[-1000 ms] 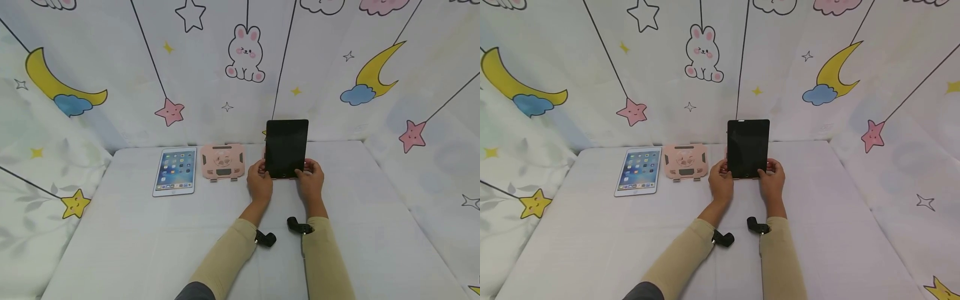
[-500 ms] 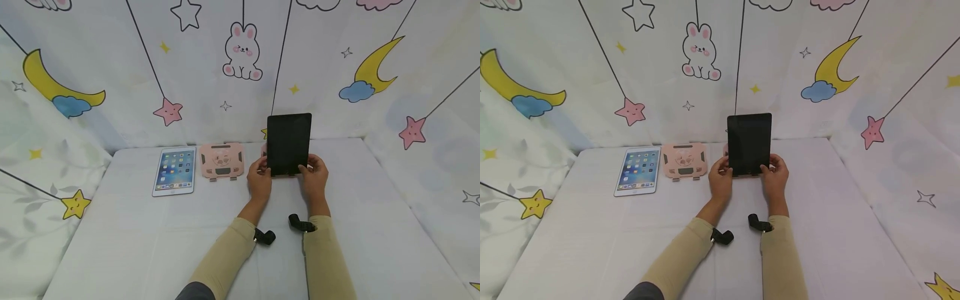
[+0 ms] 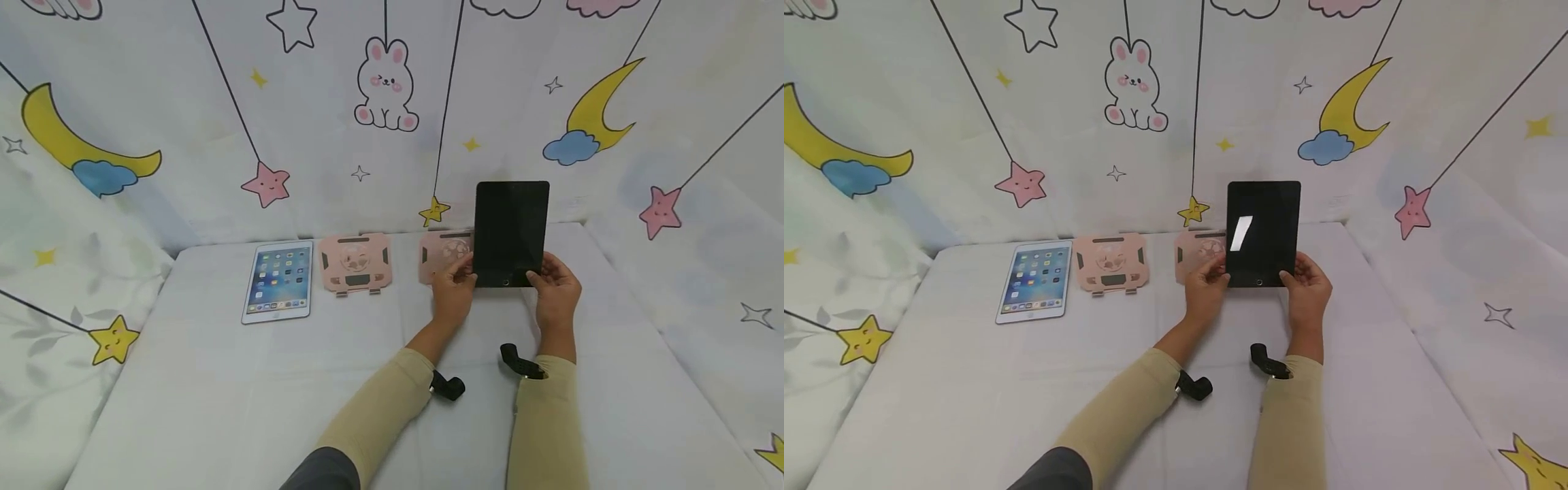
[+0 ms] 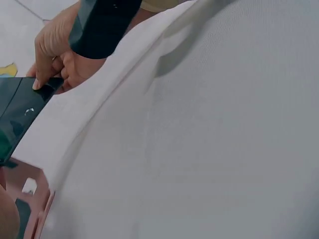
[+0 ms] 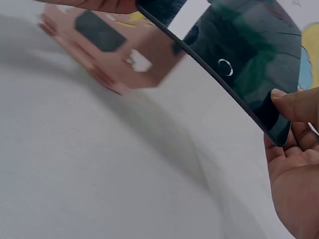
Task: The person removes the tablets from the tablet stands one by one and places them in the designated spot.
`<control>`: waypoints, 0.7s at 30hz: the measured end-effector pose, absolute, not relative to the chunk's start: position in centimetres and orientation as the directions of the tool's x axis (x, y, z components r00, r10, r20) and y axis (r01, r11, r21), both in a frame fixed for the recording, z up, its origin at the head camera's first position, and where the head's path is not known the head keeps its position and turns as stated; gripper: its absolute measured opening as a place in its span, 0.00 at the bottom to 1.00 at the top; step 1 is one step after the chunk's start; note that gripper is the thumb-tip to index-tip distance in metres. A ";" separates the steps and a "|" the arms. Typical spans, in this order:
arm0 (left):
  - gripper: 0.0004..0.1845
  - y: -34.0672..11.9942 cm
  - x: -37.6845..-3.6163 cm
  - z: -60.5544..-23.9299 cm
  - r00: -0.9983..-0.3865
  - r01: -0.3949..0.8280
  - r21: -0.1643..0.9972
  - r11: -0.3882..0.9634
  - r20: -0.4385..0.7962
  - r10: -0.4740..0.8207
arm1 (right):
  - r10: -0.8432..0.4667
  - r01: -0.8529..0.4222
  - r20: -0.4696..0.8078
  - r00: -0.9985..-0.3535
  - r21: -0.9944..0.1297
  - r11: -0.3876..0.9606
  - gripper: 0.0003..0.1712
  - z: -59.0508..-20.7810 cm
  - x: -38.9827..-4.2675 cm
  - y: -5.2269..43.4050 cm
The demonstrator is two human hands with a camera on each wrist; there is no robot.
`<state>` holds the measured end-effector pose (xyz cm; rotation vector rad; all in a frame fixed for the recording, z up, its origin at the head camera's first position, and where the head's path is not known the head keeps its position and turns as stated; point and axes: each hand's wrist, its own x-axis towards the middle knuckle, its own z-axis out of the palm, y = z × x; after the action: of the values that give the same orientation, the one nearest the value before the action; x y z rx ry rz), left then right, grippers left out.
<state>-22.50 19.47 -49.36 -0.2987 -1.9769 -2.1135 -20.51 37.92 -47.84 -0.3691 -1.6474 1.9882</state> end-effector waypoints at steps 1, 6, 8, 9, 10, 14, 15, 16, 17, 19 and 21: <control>0.23 19.8 -22.4 -49.3 -0.951 0.307 0.949 -0.064 0.308 -0.008 | 0.564 -0.231 0.112 -0.818 -0.962 -0.144 0.27 -47.8 -20.3 38.3; 0.27 21.6 -21.8 -50.0 -0.954 0.280 0.959 -0.045 0.283 0.096 | 0.614 -0.228 0.054 -0.787 -0.951 -0.208 0.29 -47.3 -19.4 40.0; 0.30 22.2 -21.5 -50.3 -0.956 0.256 0.966 -0.025 0.257 0.140 | 0.628 -0.198 0.015 -0.778 -0.955 -0.223 0.29 -47.2 -19.0 40.6; 0.31 22.4 -21.3 -50.4 -0.956 0.248 0.969 -0.011 0.247 0.159 | 0.632 -0.175 -0.008 -0.775 -0.958 -0.228 0.29 -47.2 -18.8 40.9; 0.32 22.6 -21.0 -50.6 -0.956 0.237 0.971 -0.002 0.234 0.175 | 0.634 -0.146 -0.032 -0.773 -0.963 -0.227 0.29 -47.1 -18.6 41.2; 0.32 23.3 -20.5 -51.1 -0.953 0.234 0.969 0.081 0.212 0.217 | 0.627 0.032 -0.139 -0.767 -0.983 -0.179 0.29 -47.1 -18.0 42.4; 0.32 23.4 -20.4 -51.3 -0.951 0.241 0.965 0.105 0.213 0.224 | 0.623 0.086 -0.164 -0.765 -0.984 -0.154 0.30 -47.2 -17.9 42.6; 0.32 23.6 -20.3 -51.4 -0.950 0.244 0.962 0.126 0.210 0.232 | 0.621 0.130 -0.184 -0.762 -0.983 -0.131 0.30 -47.2 -17.8 42.8; 0.32 23.7 -20.3 -51.5 -0.948 0.249 0.957 0.145 0.211 0.240 | 0.617 0.165 -0.200 -0.761 -0.980 -0.114 0.30 -47.3 -17.7 43.0; 0.32 24.0 -20.3 -51.8 -0.944 0.261 0.948 0.182 0.212 0.252 | 0.620 0.204 -0.212 -0.756 -0.975 -0.084 0.30 -47.5 -17.6 43.2; 0.33 24.2 -20.2 -52.0 -0.943 0.268 0.937 0.222 0.208 0.259 | 0.625 0.213 -0.203 -0.754 -0.975 -0.060 0.30 -47.8 -17.7 43.3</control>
<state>-20.22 24.23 -51.96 -0.5282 -2.4500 -1.8816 -17.70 43.34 -47.79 -0.8985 -1.9109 1.8796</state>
